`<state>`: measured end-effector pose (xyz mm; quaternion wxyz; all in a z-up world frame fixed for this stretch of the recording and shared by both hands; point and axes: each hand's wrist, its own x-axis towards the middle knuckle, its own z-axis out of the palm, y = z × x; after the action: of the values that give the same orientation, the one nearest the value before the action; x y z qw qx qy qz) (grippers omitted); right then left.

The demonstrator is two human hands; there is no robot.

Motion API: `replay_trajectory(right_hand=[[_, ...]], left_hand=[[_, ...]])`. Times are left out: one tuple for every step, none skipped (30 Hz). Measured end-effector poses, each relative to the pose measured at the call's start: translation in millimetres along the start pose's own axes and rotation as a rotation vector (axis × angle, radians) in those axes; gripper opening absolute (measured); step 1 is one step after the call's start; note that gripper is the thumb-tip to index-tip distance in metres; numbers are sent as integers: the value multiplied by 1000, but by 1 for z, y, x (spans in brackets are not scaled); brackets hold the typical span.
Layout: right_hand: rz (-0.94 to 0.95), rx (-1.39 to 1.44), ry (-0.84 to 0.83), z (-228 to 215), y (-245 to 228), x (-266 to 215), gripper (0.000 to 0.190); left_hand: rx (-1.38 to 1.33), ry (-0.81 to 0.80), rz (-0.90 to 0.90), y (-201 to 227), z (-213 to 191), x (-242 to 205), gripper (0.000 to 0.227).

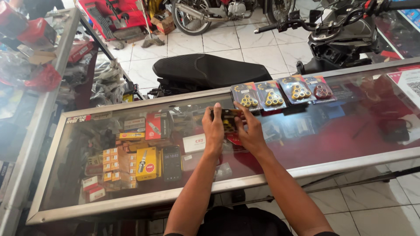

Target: The person selects a packaged motorcycle component from a counter and hangs it onto a display rack with other similar packages.

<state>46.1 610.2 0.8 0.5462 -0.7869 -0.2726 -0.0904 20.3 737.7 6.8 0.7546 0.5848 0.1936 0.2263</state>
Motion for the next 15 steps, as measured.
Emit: replay_trajectory(right_hand=[[0, 17, 11, 0, -1, 0, 54], [0, 34, 22, 0, -3, -1, 58], [0, 51, 35, 0, -5, -1, 61], [-103, 1, 54, 0, -7, -1, 59], [-204, -49, 72, 1, -8, -2, 58], [-305, -99, 89, 2, -9, -3, 57], [-281, -114, 67, 3, -10, -4, 58], [-257, -130, 44, 3, -10, -5, 59], [-234, -145, 21, 4, -10, -5, 60], [-223, -139, 18, 4, -11, -4, 59], [-211, -134, 15, 3, -11, -3, 58], [-199, -129, 12, 3, -11, -2, 58], [-251, -120, 28, 2, -10, -2, 58], [-302, -112, 43, 2, -9, -3, 59], [-354, -102, 56, 1, -6, -3, 60]], left_hand=[[31, 3, 34, -1, 0, 0, 39], [63, 6, 69, -2, 1, 0, 38], [95, 7, 104, -3, 1, 1, 37], [106, 10, 134, -5, 2, 1, 36], [119, 12, 162, -6, 3, 1, 35], [131, 13, 191, -7, 2, 0, 34], [130, 5, 182, -7, 2, 1, 33], [128, -3, 173, -6, 1, 2, 32], [126, -10, 164, -4, 0, 2, 31], [131, -14, 163, -3, 0, 2, 31], [136, -19, 161, -1, -1, 2, 30], [141, -24, 159, 1, -1, 2, 30], [126, -33, 163, 2, -2, 1, 32], [110, -43, 167, 4, -3, 1, 33], [95, -52, 171, 5, -4, 0, 34]])
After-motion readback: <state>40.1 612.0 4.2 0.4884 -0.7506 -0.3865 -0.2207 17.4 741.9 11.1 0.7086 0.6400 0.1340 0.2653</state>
